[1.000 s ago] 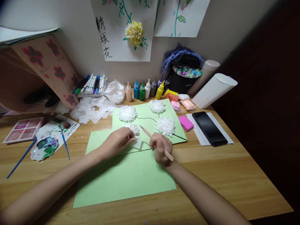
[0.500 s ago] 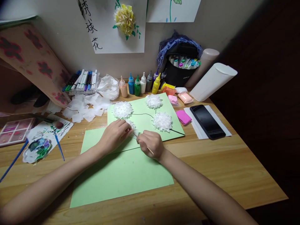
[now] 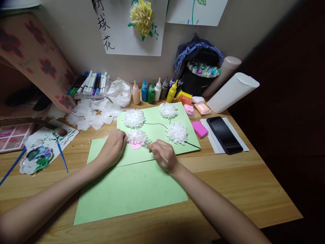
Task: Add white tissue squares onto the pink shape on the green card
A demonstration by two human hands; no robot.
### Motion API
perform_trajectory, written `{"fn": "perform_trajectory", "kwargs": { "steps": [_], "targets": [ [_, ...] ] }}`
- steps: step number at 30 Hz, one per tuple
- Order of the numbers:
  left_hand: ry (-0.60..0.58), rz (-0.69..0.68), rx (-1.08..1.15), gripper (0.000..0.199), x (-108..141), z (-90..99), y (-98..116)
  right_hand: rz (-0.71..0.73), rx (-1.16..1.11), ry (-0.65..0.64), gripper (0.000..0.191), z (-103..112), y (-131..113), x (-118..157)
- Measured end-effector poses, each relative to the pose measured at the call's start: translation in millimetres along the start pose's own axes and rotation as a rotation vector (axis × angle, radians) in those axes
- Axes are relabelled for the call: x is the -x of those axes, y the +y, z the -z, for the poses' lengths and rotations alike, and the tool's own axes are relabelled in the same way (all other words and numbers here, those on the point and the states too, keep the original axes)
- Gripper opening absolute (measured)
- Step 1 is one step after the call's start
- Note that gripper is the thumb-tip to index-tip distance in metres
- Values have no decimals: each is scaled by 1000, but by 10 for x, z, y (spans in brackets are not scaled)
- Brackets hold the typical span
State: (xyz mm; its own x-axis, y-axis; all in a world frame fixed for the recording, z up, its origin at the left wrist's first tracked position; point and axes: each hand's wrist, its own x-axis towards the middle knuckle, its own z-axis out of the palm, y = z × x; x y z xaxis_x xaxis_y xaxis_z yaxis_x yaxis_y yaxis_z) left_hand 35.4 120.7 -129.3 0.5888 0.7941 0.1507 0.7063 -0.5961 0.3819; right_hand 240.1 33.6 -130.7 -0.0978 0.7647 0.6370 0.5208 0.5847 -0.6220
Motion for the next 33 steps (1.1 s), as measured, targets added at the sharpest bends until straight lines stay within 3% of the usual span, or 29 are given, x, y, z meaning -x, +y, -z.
{"fn": "perform_trajectory", "kwargs": {
  "steps": [7,14,21,29,33],
  "targets": [
    [12,5,22,21,11,-17,-4,80,48,-37,36,0,1,26],
    [0,11,30,22,15,-21,-7,15,72,-12,39,-5,-25,-1],
    [6,4,22,21,15,-23,-1,-271,-9,2,45,-31,4,-64],
    [13,7,15,21,-2,-33,0,-677,-80,-61,53,-70,-27,-610],
    [11,14,1,21,-4,-44,-2,-730,-84,-78,54,-86,-26,-734]
  ]
}}
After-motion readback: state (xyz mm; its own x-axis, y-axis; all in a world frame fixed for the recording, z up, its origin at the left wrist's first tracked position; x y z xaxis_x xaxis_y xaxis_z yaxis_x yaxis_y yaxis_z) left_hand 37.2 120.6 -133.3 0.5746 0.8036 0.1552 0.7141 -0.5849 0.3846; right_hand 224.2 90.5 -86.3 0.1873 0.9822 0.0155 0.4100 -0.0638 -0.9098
